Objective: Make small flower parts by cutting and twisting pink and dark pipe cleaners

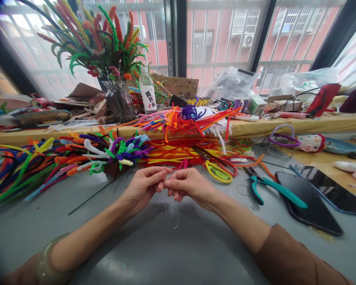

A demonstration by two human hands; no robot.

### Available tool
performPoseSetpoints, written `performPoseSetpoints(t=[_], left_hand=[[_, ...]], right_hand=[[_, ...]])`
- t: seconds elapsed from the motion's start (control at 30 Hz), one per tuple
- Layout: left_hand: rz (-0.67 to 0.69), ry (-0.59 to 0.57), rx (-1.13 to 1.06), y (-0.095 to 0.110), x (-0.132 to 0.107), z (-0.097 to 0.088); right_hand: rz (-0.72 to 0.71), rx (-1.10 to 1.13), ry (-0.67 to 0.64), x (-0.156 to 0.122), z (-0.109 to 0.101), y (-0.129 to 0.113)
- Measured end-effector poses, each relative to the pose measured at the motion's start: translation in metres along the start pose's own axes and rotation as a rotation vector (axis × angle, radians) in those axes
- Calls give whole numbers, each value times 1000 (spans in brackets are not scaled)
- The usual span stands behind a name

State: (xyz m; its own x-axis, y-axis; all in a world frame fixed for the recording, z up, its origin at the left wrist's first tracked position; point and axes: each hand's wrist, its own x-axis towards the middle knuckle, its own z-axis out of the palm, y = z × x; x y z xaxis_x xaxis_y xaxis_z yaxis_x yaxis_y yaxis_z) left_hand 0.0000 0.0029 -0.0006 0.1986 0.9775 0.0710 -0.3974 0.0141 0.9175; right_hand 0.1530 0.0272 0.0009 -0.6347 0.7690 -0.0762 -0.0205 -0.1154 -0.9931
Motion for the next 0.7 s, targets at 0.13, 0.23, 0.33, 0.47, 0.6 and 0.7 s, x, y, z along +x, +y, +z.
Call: performPoseSetpoints(t=[0.13,0.23,0.33,0.47,0.6,0.7], left_hand=[[38,27,12,-1,0,1],[50,59,19,-2,0,1],[48,74,15,-3,0,1],[46,86,-5,-4,-1,2],[50,91,-25,-5,-1,2],[50,98,-43,-6,0,3]], right_hand=[[-3,25,-17,0,1,0],[2,46,-21,0,2,-1],[14,58,-32,0,2,-1],[19,55,-32,0,3,0],[19,54,-33,1,3,0],[27,44,-17,1,3,0]])
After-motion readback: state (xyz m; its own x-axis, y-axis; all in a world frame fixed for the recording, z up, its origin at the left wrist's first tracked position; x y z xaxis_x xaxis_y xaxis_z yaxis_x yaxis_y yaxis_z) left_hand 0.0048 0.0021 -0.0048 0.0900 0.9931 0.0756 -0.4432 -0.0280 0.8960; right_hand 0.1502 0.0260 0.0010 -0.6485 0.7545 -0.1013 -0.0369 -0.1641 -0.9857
